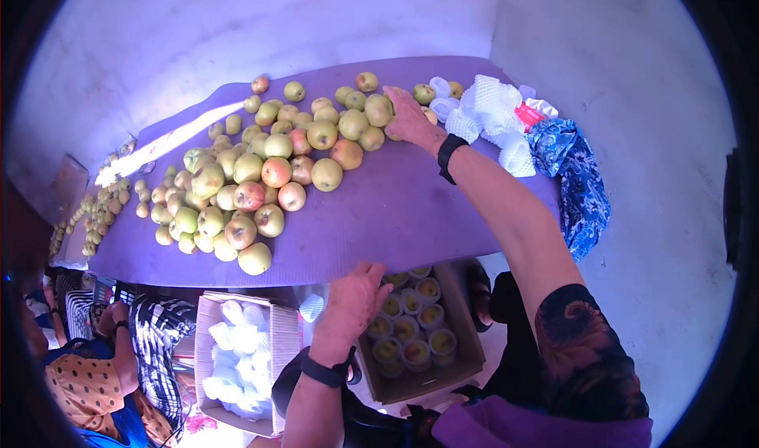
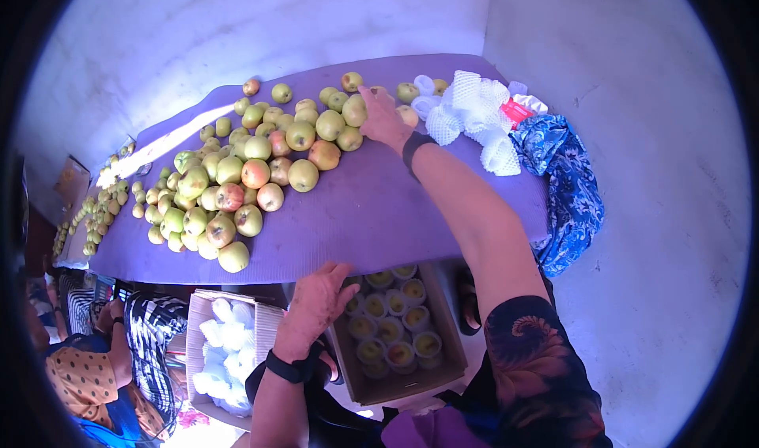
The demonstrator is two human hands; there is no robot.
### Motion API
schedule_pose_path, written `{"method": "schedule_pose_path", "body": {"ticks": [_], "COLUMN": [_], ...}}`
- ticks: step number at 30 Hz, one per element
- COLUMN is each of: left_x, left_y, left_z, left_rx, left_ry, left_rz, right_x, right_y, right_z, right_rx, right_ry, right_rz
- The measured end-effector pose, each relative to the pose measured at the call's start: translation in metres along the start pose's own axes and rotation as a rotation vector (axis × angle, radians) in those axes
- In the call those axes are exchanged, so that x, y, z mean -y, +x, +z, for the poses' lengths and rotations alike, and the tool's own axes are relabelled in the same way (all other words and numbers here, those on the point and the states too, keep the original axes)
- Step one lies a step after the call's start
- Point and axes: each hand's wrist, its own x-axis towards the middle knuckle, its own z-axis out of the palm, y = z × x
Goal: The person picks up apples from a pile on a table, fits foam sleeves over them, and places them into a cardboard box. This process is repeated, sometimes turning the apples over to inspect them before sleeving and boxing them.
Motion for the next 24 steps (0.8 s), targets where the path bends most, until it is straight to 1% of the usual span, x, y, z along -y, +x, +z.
{"method": "schedule_pose_path", "body": {"ticks": [2,6,8,9,11,12,14,15,17,18,19,20,21,22,23,24], "left_x": [-0.001,-0.001,0.0,0.0,0.0,0.0,-0.002,-0.003,-0.005,-0.005,-0.006,-0.007,-0.008,-0.009,-0.008,-0.007], "left_y": [0.0,0.0,0.001,0.001,0.001,0.002,0.004,0.005,0.008,0.009,0.01,0.012,0.014,0.015,0.015,0.017], "left_z": [-0.001,-0.001,-0.001,-0.001,-0.001,-0.001,-0.001,-0.001,-0.002,-0.002,-0.002,-0.002,-0.002,-0.003,-0.001,0.002], "left_rx": [0.004,0.056,0.063,0.065,0.069,0.067,0.064,0.04,0.012,-0.031,-0.073,-0.074,-0.13,-0.185,-0.182,-0.242], "left_ry": [-0.006,0.01,0.013,0.017,0.019,0.015,0.001,-0.005,-0.015,-0.014,-0.015,-0.023,-0.027,-0.029,-0.034,-0.063], "left_rz": [-0.004,-0.024,-0.034,-0.03,-0.028,-0.034,-0.036,-0.038,-0.033,-0.026,-0.02,-0.015,-0.028,-0.042,-0.04,-0.035], "right_x": [-0.004,-0.007,0.003,0.004,0.006,0.005,0.001,-0.003,-0.011,-0.01,-0.005,0.0,0.006,0.014,0.018,0.02], "right_y": [0.01,0.021,0.017,0.016,0.01,0.007,-0.001,-0.005,-0.011,-0.016,-0.025,-0.036,-0.046,-0.058,-0.069,-0.081], "right_z": [0.01,0.023,0.015,0.015,0.015,0.015,0.01,0.007,-0.002,-0.01,-0.021,-0.032,-0.043,-0.052,-0.059,-0.063], "right_rx": [0.09,0.154,0.123,0.124,0.029,0.032,-0.054,-0.054,-0.003,-0.006,0.091,0.189,0.19,0.245,0.298,0.294], "right_ry": [0.007,0.132,0.301,0.306,0.33,0.329,0.419,0.413,0.616,0.608,0.766,0.925,0.918,1.03,1.142,1.138], "right_rz": [0.069,0.104,0.196,0.195,0.185,0.185,0.11,0.112,0.148,0.148,0.181,0.215,0.219,0.236,0.254,0.258]}}
